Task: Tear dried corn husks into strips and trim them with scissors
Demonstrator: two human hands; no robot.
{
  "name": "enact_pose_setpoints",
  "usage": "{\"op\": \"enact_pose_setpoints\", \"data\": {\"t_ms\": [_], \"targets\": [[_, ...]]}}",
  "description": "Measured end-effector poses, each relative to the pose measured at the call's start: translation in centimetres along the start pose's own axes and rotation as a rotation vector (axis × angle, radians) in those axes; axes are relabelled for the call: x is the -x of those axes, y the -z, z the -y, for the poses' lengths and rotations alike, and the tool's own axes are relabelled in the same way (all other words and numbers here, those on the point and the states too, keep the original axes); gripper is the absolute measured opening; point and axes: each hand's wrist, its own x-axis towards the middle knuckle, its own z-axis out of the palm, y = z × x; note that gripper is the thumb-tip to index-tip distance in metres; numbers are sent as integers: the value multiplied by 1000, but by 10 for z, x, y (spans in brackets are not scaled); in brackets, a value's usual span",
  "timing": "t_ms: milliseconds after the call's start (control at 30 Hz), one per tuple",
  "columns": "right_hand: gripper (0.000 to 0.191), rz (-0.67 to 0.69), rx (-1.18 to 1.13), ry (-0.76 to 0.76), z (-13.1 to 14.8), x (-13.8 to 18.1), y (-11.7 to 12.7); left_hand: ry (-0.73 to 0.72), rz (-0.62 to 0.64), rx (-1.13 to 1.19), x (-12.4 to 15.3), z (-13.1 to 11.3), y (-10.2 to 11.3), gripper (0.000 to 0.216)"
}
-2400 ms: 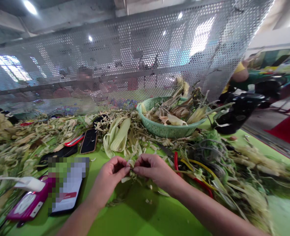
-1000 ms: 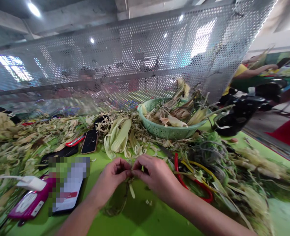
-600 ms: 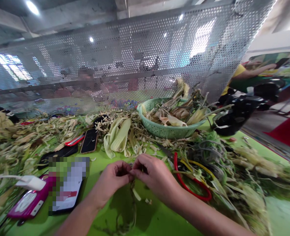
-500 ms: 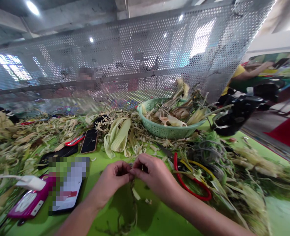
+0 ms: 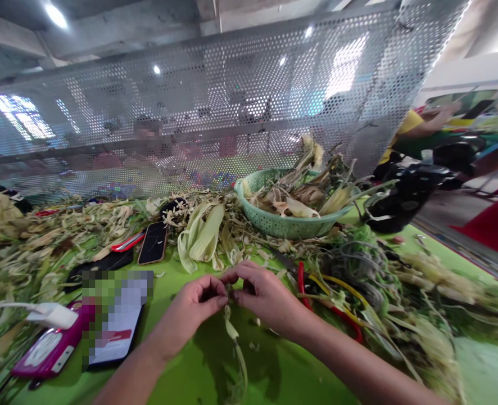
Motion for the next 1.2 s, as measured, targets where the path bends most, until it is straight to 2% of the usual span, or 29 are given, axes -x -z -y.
{"op": "enact_pose_setpoints", "data": {"t_ms": [167, 300, 367, 467, 633, 733, 833, 1033, 1200], "targets": [[28, 3, -76, -47, 2, 2, 0, -21, 24, -123, 4, -6, -1, 14], [30, 83, -247, -126, -2, 3, -4, -31, 33, -184, 7, -9, -2, 14], [27, 96, -258, -118, -3, 3, -5, -34, 39, -206, 6, -8, -2, 13], [26, 55, -124, -35, -1, 2, -2, -28, 56, -228, 6, -7, -1, 12], [21, -75, 254, 161, 6, 3, 5, -39, 57, -224, 5, -6, -1, 7], [20, -95, 395, 237, 10, 7, 5, -50, 51, -206, 4, -5, 0, 6], [15, -119, 429, 225, 13, 10, 2, -49, 10, -172, 3, -4, 1, 9], [7, -138, 334, 81, 11, 9, -5, -6, -63, -130, 2, 0, 3, 14], [6, -158, 312, 60, 7, 9, -10, -15, -85, -132, 1, 2, 3, 17]]}}
